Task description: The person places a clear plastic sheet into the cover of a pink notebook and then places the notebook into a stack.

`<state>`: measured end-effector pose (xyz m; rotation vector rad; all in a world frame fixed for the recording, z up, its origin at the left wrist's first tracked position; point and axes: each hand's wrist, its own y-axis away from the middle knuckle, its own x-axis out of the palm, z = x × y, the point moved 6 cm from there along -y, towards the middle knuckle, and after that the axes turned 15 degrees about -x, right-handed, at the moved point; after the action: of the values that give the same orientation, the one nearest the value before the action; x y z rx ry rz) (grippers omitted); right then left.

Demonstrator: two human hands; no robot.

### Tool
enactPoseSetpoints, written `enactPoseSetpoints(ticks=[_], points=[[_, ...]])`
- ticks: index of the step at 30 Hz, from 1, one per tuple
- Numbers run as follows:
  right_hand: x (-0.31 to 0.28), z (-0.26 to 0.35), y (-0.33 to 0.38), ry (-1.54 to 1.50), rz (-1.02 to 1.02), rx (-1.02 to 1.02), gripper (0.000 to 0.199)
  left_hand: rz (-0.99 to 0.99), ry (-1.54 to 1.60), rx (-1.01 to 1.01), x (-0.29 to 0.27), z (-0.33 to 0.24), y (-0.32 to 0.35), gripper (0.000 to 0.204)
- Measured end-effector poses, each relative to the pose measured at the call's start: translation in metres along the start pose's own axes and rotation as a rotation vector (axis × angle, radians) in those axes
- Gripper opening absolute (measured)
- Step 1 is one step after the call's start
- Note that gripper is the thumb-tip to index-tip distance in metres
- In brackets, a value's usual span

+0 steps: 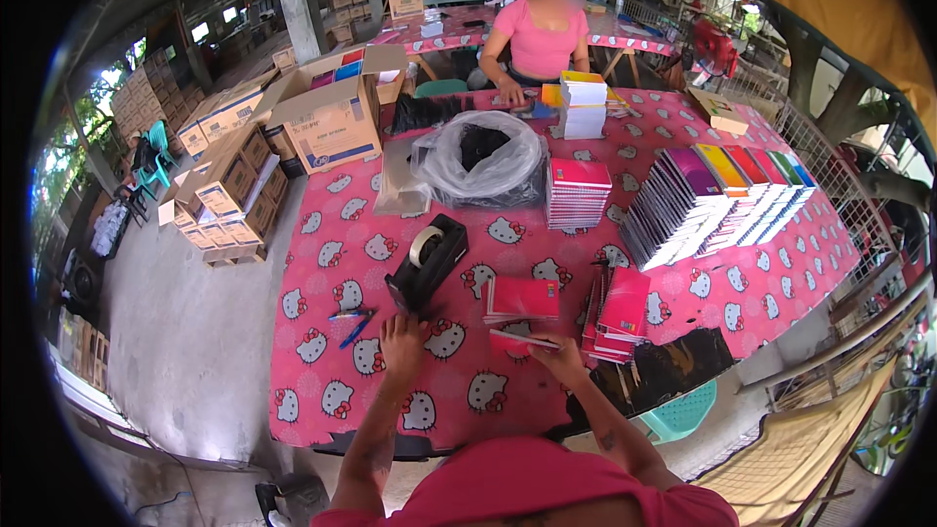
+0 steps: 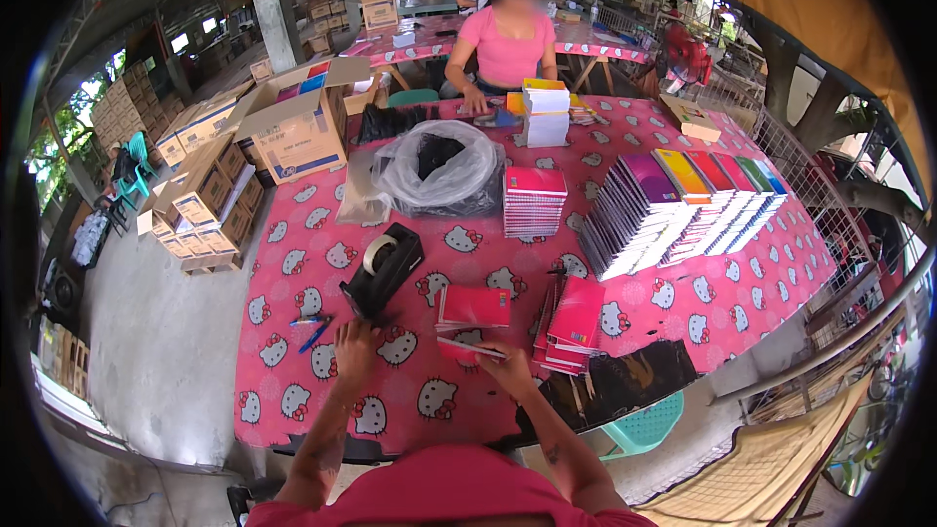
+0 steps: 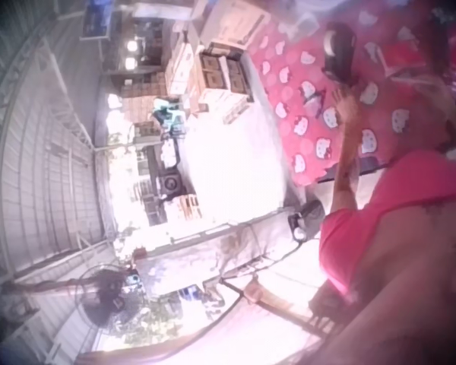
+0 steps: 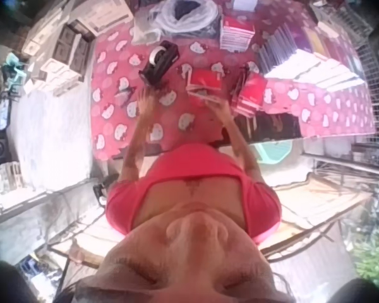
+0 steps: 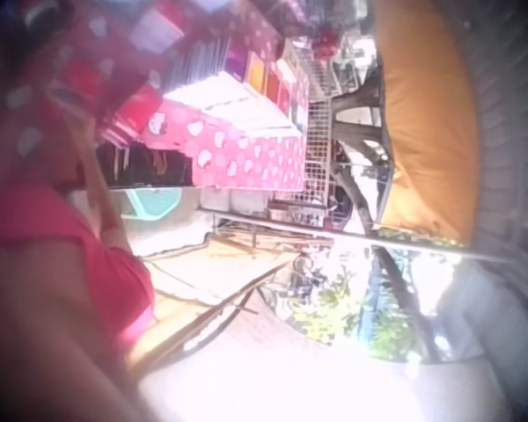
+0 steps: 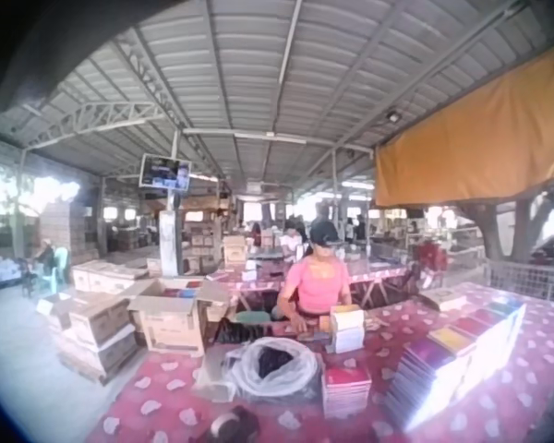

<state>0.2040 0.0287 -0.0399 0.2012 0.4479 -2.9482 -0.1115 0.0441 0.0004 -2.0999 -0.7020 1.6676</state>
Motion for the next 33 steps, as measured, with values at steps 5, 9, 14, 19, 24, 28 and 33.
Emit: enactPoseSetpoints(ticks=[5, 9, 14, 19, 24, 28, 33], points=[[0.006, -0.010, 0.000, -0.092, -0.060, -0.050, 0.026, 0.109, 0.160, -0.143, -0.003, -0.020, -0.004, 0.023], [0.002, -0.017, -0.001, -0.092, -0.033, -0.008, 0.028, 0.292, 0.551, -0.055, -0.018, -0.081, 0.004, 0.018], [0.002, -0.017, 0.001, -0.085, -0.032, -0.052, 0.028, 0.454, 0.721, -0.127, -0.022, -0.089, 0.006, 0.015], [0.006, -0.015, 0.001, -0.117, -0.024, -0.035, 0.029, 0.407, 0.795, -0.156, -0.014, -0.082, 0.009, 0.014], [0.001, -0.020, 0.001, -0.125, -0.033, -0.004, 0.028, 0.406, 0.869, -0.151, -0.017, -0.086, 0.002, 0.013], [0.004, -0.020, 0.000, -0.163, -0.019, 0.004, 0.028, 0.429, 0.897, -0.110, -0.012, -0.083, 0.003, 0.012], [0.001, -0.028, 0.002, -0.109, 0.005, 0.006, 0.030, 0.399, 0.803, -0.080, 0.003, -0.084, 0.001, 0.017]])
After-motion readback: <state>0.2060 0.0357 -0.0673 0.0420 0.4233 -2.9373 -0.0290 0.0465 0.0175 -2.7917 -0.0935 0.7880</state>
